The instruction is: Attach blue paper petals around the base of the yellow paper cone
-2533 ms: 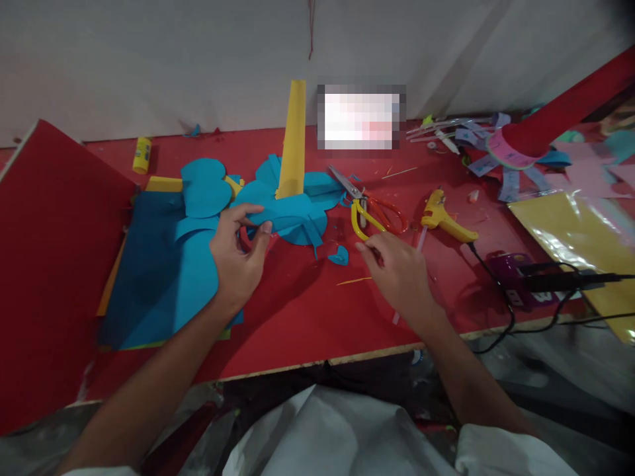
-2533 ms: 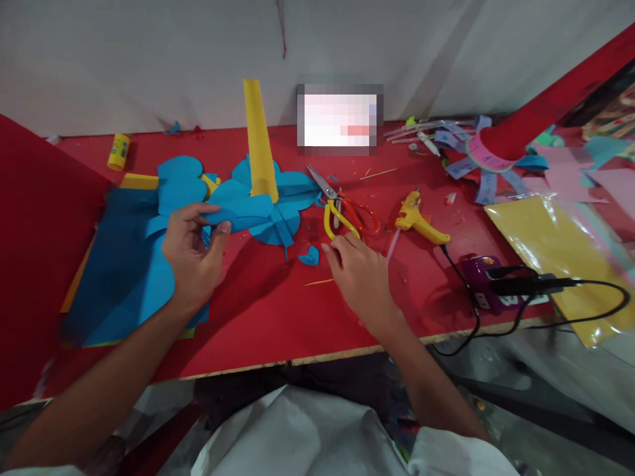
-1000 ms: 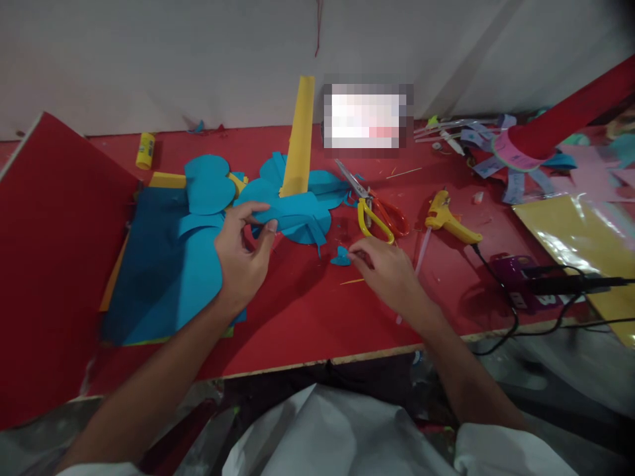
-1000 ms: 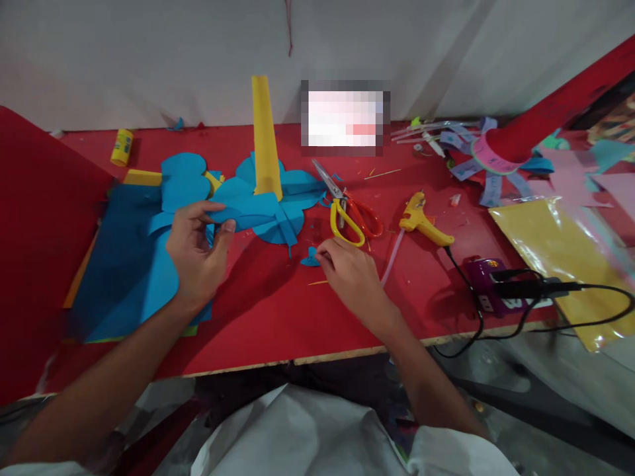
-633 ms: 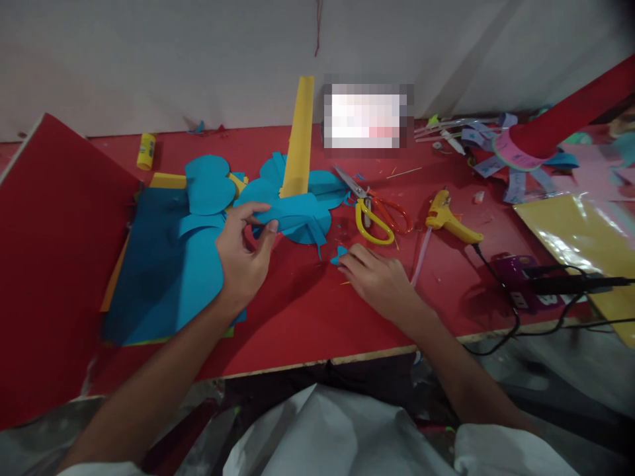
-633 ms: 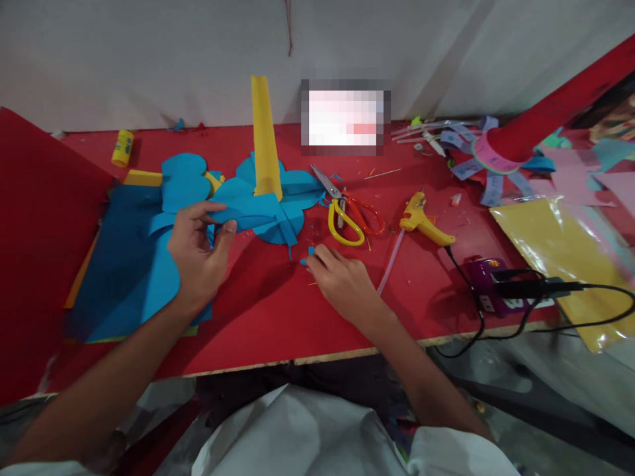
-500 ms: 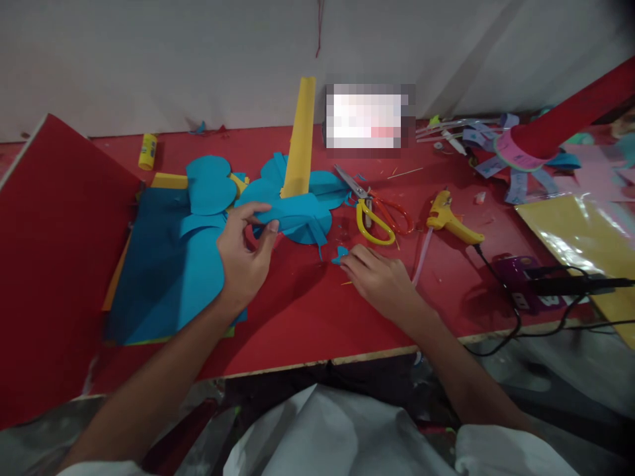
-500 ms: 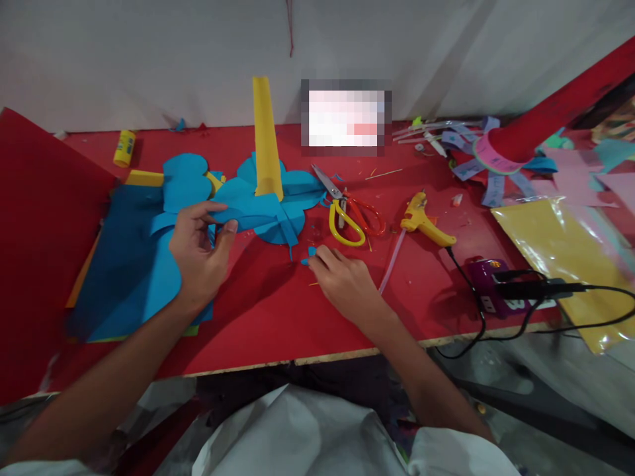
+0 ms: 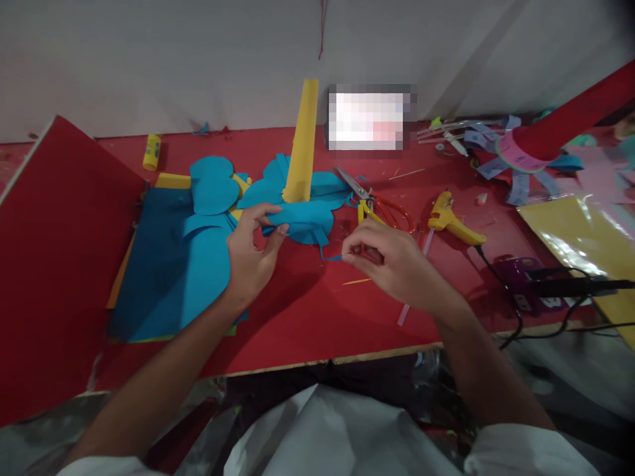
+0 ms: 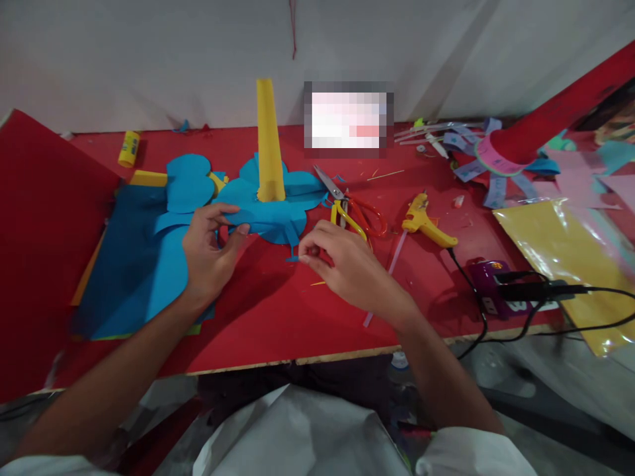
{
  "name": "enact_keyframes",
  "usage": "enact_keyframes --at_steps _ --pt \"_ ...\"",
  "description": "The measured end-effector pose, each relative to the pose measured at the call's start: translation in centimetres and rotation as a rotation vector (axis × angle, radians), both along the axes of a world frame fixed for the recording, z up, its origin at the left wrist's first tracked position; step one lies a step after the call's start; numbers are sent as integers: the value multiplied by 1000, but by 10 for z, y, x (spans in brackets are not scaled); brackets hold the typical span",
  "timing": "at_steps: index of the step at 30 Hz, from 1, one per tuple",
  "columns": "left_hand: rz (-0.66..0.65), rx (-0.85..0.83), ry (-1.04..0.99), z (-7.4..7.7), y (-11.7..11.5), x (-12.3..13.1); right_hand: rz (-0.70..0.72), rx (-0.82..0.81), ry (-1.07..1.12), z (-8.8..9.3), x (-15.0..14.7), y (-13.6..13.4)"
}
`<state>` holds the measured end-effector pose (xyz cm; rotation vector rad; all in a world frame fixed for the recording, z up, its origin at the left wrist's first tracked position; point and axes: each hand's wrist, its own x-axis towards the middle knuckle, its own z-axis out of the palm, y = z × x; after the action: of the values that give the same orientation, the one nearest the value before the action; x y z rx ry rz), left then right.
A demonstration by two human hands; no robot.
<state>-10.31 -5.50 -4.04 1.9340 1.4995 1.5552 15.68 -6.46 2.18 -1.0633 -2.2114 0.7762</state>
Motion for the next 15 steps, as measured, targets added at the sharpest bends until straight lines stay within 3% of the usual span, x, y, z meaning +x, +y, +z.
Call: enact_keyframes --at_steps 7,15 --pt "-53 4 5 0 0 1 97 -73 4 13 -24 26" --pt "-114 -48 -30 -4 -3 4 105 -169 32 8 -39 48"
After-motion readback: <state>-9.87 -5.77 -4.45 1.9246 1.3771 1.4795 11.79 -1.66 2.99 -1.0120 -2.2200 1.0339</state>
